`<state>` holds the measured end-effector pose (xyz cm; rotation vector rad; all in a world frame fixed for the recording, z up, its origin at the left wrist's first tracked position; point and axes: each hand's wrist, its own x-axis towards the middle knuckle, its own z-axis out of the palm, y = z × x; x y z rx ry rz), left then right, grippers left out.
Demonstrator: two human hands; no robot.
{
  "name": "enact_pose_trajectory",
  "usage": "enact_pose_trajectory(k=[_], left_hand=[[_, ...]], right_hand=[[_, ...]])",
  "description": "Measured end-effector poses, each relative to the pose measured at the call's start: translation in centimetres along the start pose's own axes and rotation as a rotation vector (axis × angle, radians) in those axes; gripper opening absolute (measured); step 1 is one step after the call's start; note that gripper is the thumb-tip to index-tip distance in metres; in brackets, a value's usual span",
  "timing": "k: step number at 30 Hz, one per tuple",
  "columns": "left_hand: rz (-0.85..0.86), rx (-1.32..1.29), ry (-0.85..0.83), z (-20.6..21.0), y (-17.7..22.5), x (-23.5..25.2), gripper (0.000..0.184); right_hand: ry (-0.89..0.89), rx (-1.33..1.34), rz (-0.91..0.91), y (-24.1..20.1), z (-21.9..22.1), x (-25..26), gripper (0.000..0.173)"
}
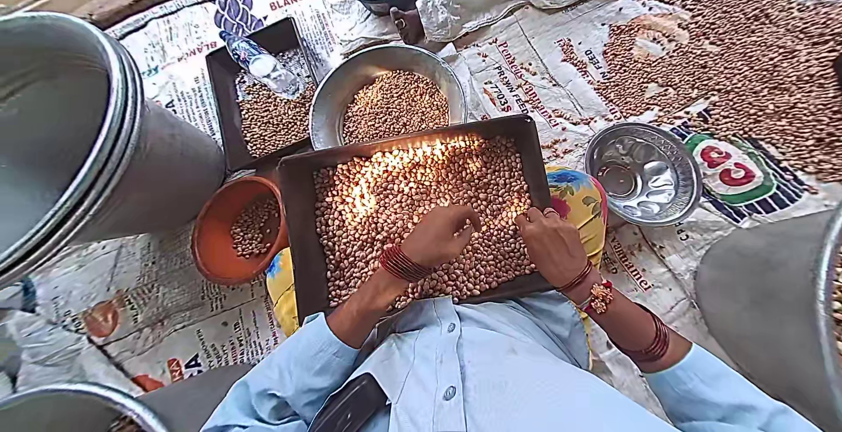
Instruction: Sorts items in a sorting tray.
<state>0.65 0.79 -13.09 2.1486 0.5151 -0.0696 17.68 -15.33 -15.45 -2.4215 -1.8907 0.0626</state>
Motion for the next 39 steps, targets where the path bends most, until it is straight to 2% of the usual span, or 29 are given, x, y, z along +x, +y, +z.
enact_pose_trajectory(k=[3, 7, 10, 11, 13, 15, 17, 19, 22, 25, 28, 32, 34, 36, 38, 39], left_hand=[[-0.015, 0.194, -0.196, 1.5, 1.0, -0.4, 0.023], [-0.050, 0.343, -0.242, 2.9, 1.3, -0.7, 0.024], [-0.011, 0.285, -0.230, 2.9, 1.0, -0.8, 0.022], [0.012, 0.215, -0.195, 2.4, 0.6, -0.8, 0.022], [0.064, -0.002, 0.018, 1.0, -0.9, -0.9, 0.021], [-0.015, -0.140, 0.251, -1.3, -2.1, -1.2, 0.024], [-0.045, -0.118, 0.421, -3.0, -3.2, -1.0, 0.026], [-0.035, -0.028, 0.446, -3.6, -3.4, -0.6, 0.020], [-0.038, 0.202, 0.448, -2.6, -2.7, 0.5, 0.014], [-0.020, 0.390, 0.458, -1.0, -2.7, 1.3, 0.014], [-0.090, 0.490, 0.429, -0.3, -2.3, 1.5, 0.015], [-0.121, 0.488, 0.370, -0.2, -2.1, 1.3, 0.018], [-0.112, 0.364, 0.379, -0.5, -2.1, 0.8, 0.020], [-0.134, 0.106, 0.404, -1.2, -1.6, 0.2, 0.021], [-0.206, -0.331, 0.342, -1.7, -1.1, -0.5, 0.019], [-0.233, -0.582, 0.295, -1.6, -0.7, -0.7, 0.024]], right_hand=[[-0.018, -0.006, -0.004, -0.1, 0.1, 0.0, 0.013], [0.013, 0.180, -0.040, 1.1, -0.4, -0.2, 0.020], [0.019, 0.486, 0.011, 2.2, -1.6, 0.1, 0.025], [-0.009, 0.624, 0.057, 2.6, -2.0, 0.2, 0.026], [-0.028, 0.999, 0.140, 3.2, -2.2, 0.4, 0.019], [-0.046, 1.410, 0.195, 3.2, -2.2, 0.6, 0.009], [-0.055, 1.579, 0.213, 2.8, -2.0, 1.1, 0.016], [-0.071, 1.467, 0.231, 1.9, -2.0, 2.2, 0.017], [-0.052, 0.993, 0.180, -0.6, -1.8, 4.8, 0.011], [0.003, 0.583, 0.086, -3.0, -1.3, 6.9, 0.021], [-0.091, 0.415, 0.072, -4.3, -0.7, 8.2, 0.028], [-0.194, 0.365, 0.074, -4.6, -0.5, 8.7, 0.028], [-0.216, 0.379, 0.059, -4.3, -0.9, 8.5, 0.026], [-0.199, 0.426, -0.003, -4.0, -2.4, 7.9, 0.024], [-0.127, 0.472, -0.102, -4.2, -4.5, 6.8, 0.020], [-0.078, 0.499, -0.163, -4.5, -5.4, 6.3, 0.018]])
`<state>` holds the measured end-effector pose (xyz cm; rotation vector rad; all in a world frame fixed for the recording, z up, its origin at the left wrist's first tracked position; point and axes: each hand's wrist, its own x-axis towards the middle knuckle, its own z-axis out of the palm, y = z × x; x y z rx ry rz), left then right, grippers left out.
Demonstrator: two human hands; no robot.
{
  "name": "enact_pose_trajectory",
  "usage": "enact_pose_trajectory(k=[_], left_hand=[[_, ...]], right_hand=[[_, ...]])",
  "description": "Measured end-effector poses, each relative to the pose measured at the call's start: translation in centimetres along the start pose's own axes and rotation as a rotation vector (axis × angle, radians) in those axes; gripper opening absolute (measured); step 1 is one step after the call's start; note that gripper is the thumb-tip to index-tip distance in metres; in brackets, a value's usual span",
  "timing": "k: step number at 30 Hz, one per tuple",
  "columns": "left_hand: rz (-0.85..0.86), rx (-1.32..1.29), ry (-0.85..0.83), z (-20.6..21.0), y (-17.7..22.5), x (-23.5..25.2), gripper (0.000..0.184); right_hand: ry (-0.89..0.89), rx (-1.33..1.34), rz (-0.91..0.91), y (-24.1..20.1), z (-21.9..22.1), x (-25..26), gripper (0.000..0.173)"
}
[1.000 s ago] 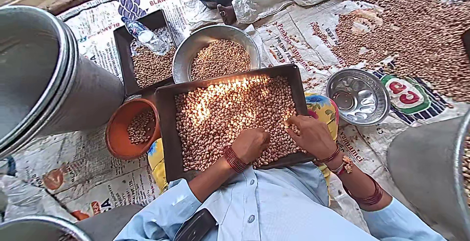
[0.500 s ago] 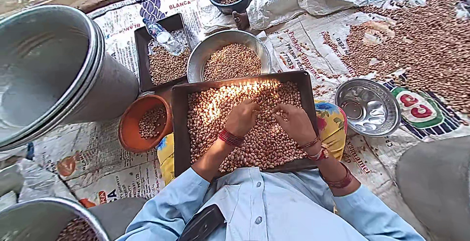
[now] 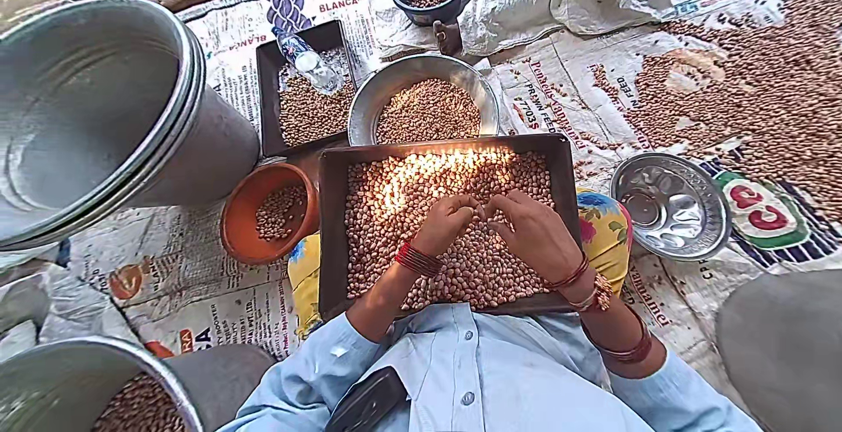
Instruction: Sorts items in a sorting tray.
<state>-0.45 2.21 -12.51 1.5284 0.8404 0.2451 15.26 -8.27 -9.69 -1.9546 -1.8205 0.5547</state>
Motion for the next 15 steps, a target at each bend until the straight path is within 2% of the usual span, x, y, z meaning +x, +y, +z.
enact_pose_trajectory(k=[2, 4, 6, 8, 10, 12, 13, 15], left_hand=[[-0.211, -0.336, -0.123, 0.9, 0.6, -0.6, 0.038], [-0.366, -0.520, -0.199, 1.7, 1.1, -1.1, 0.043], [-0.334, -0.569, -0.243, 1.4, 0.4, -1.2, 0.043], [-0.232, -0.463, -0.220, -0.6, 0.0, -1.5, 0.041], [-0.170, -0.359, -0.043, -3.9, 0.1, -2.7, 0.040], [-0.138, -0.252, 0.264, -8.1, 0.1, -4.6, 0.040], [-0.117, -0.137, 0.429, -10.6, -0.3, -5.5, 0.038], [-0.154, 0.284, 0.711, -16.1, -1.3, -7.6, 0.035]], right_hand=[[0.019, 0.047, -0.116, -1.4, -1.0, -0.5, 0.017], [0.006, 0.052, -0.124, -2.2, -1.8, -0.3, 0.018], [0.072, -0.016, -0.076, -1.7, -1.7, 0.7, 0.014], [0.129, -0.108, 0.006, -0.3, -0.9, 2.1, 0.011], [0.090, -0.156, 0.087, 1.0, -0.1, 3.1, 0.013], [0.064, -0.174, 0.111, 2.1, 1.1, 3.8, 0.016], [0.066, -0.181, 0.113, 2.4, 1.7, 4.1, 0.017], [0.059, -0.196, 0.121, 2.8, 2.6, 4.4, 0.019]])
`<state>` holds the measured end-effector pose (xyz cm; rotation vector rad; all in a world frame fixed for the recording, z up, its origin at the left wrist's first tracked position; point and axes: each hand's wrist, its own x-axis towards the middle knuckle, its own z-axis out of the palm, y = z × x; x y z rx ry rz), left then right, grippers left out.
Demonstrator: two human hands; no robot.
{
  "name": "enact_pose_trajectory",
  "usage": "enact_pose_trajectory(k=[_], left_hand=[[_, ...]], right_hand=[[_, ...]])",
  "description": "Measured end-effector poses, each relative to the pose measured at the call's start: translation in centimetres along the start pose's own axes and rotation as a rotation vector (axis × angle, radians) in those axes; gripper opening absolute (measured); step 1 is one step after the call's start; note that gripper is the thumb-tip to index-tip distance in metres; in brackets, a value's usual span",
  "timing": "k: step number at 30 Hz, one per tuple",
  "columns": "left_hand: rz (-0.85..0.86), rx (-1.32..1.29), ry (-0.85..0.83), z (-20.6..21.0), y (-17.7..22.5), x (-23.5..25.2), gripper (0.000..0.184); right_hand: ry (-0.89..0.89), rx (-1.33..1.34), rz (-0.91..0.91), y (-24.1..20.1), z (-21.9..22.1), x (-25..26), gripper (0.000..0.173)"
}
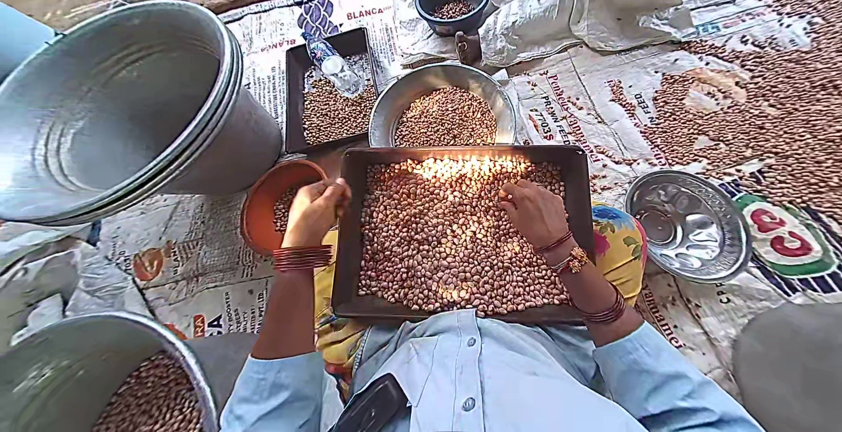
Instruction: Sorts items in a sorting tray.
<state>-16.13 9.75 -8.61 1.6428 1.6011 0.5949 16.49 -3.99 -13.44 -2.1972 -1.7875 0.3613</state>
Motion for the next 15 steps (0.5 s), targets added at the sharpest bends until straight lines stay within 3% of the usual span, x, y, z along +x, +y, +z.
enact_pose_trajectory(k=[3, 6, 8, 11, 15], left_hand=[[0.032, 0.436, 0.251, -5.7, -2.6, 1.6, 0.039], [0.165, 0.447, 0.239, -6.1, -2.6, 1.3, 0.034], [0.308, 0.304, 0.030, -3.5, -1.1, 0.4, 0.032], [0.581, 0.072, -0.440, 2.6, 1.3, -1.5, 0.034], [0.818, 0.091, -1.087, 10.3, 5.2, -6.1, 0.032]], right_hand=[[-0.036, -0.015, 0.014, 0.0, 0.6, 0.2, 0.022], [-0.058, 0.015, 0.030, 0.0, 0.8, 0.2, 0.024], [-0.091, 0.016, 0.050, 0.2, 0.7, 0.2, 0.028], [-0.081, 0.041, 0.029, 0.6, 0.8, -0.2, 0.024], [0.003, 0.376, 0.086, 2.9, -1.0, -2.0, 0.016]])
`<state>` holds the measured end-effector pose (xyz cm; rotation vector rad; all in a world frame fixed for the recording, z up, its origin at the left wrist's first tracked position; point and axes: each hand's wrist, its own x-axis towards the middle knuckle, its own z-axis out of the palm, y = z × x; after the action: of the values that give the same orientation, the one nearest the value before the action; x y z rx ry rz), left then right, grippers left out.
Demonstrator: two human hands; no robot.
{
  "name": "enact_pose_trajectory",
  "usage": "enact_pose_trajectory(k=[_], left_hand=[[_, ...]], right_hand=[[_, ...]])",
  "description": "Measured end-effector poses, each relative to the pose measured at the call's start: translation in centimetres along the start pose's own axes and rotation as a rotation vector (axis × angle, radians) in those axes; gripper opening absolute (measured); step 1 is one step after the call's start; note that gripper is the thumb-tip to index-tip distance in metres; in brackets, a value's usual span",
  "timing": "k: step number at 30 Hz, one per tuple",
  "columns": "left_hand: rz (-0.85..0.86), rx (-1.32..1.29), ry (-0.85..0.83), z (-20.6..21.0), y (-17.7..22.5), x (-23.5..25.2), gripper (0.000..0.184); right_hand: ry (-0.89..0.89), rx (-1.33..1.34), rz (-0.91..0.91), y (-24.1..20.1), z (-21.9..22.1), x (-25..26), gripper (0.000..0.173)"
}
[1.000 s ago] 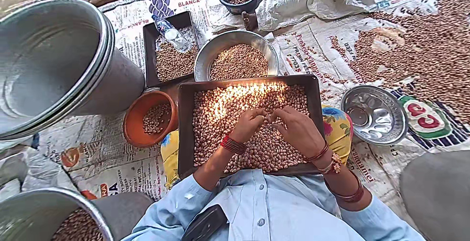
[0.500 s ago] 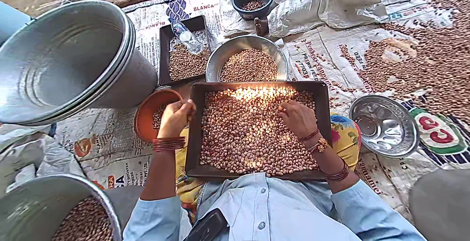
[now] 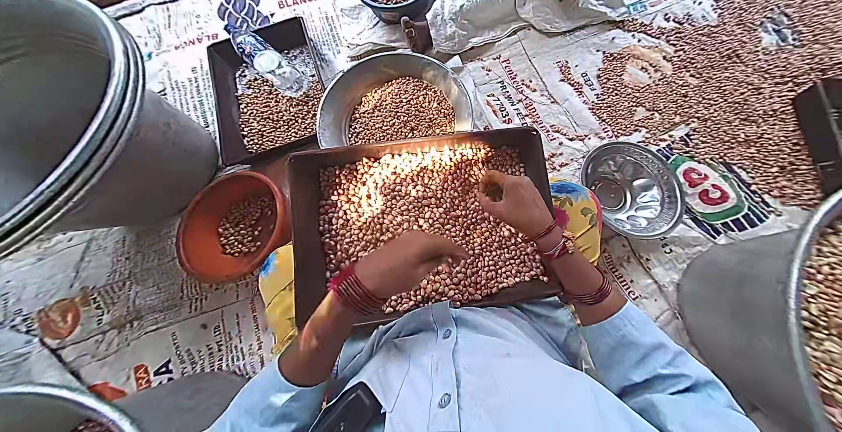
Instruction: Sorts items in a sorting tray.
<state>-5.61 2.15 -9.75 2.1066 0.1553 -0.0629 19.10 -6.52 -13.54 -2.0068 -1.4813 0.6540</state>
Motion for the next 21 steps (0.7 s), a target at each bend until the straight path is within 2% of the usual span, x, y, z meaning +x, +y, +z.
enact_pose_trajectory(k=[2, 4, 7, 9, 11, 14, 16, 19, 21], left_hand=[[-0.010, 0.058, -0.306, 2.9, 1.6, 3.0, 0.032], [-0.069, 0.249, -0.506, 6.2, 2.3, 5.9, 0.037], [-0.120, 0.430, -0.607, 9.5, 2.8, 9.7, 0.050], [-0.181, 0.453, -0.600, 9.7, 2.7, 11.8, 0.047], [-0.243, 0.399, -0.481, 8.7, 2.1, 12.9, 0.040], [-0.420, 0.349, -0.279, 5.6, 1.2, 12.9, 0.055], [-0.513, 0.367, -0.058, 3.4, 0.3, 11.7, 0.050], [-0.444, 0.525, 0.408, 1.9, -1.5, 8.8, 0.052], [-0.343, 0.613, 0.582, 2.1, -1.9, 7.7, 0.053]], right_hand=[[0.105, 0.243, 0.044, 1.0, -1.8, -1.6, 0.011], [0.168, 0.475, 0.100, 2.0, -3.3, -3.2, 0.009], [0.262, 0.637, 0.117, 3.1, -4.5, -5.3, 0.017], [0.284, 0.655, 0.118, 3.3, -5.1, -6.5, 0.020], [0.288, 0.615, 0.100, 3.7, -5.6, -7.6, 0.023], [0.266, 0.423, 0.103, 4.2, -6.5, -9.3, 0.023], [0.228, 0.214, 0.114, 4.6, -6.7, -10.3, 0.024], [0.102, -0.054, 0.056, 4.2, -5.8, -11.3, 0.024], [0.008, -0.207, 0.005, 3.5, -4.7, -11.8, 0.020]])
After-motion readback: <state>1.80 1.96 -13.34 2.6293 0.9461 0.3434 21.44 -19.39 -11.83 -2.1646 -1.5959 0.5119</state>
